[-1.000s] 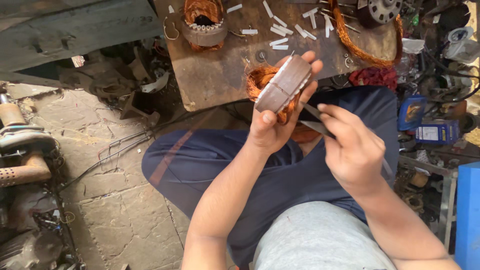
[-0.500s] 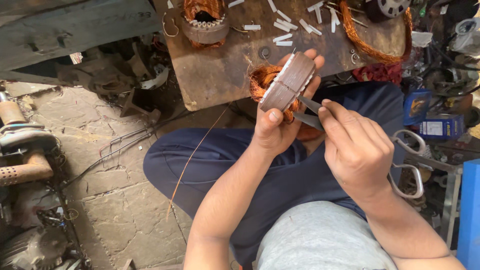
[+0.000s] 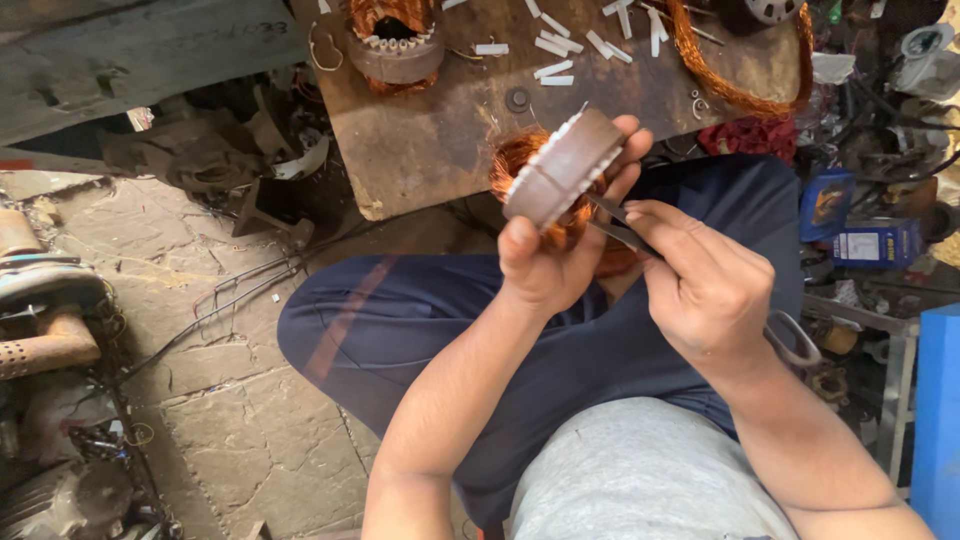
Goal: The person is repairing a motor stator by hand. They use a metal tool to press white insulating spacers into the slots of the stator core and then use scissors to trim excess copper wire.
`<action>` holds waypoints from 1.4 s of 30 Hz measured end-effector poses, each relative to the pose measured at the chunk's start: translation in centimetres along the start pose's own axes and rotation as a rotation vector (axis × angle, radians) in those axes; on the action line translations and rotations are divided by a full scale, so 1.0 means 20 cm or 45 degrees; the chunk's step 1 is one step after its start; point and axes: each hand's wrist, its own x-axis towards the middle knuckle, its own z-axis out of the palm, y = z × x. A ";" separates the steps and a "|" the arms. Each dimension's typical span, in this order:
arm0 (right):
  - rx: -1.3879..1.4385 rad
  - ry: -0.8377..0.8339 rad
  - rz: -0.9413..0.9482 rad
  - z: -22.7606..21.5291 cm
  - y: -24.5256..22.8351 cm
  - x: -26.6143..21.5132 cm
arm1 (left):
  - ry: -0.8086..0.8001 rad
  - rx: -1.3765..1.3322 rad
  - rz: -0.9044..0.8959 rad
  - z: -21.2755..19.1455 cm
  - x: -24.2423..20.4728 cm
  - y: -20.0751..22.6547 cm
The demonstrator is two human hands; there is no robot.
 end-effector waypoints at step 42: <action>0.078 -0.084 -0.111 -0.05 0.12 -0.25 | -0.116 0.016 -0.123 -0.01 0.02 -0.01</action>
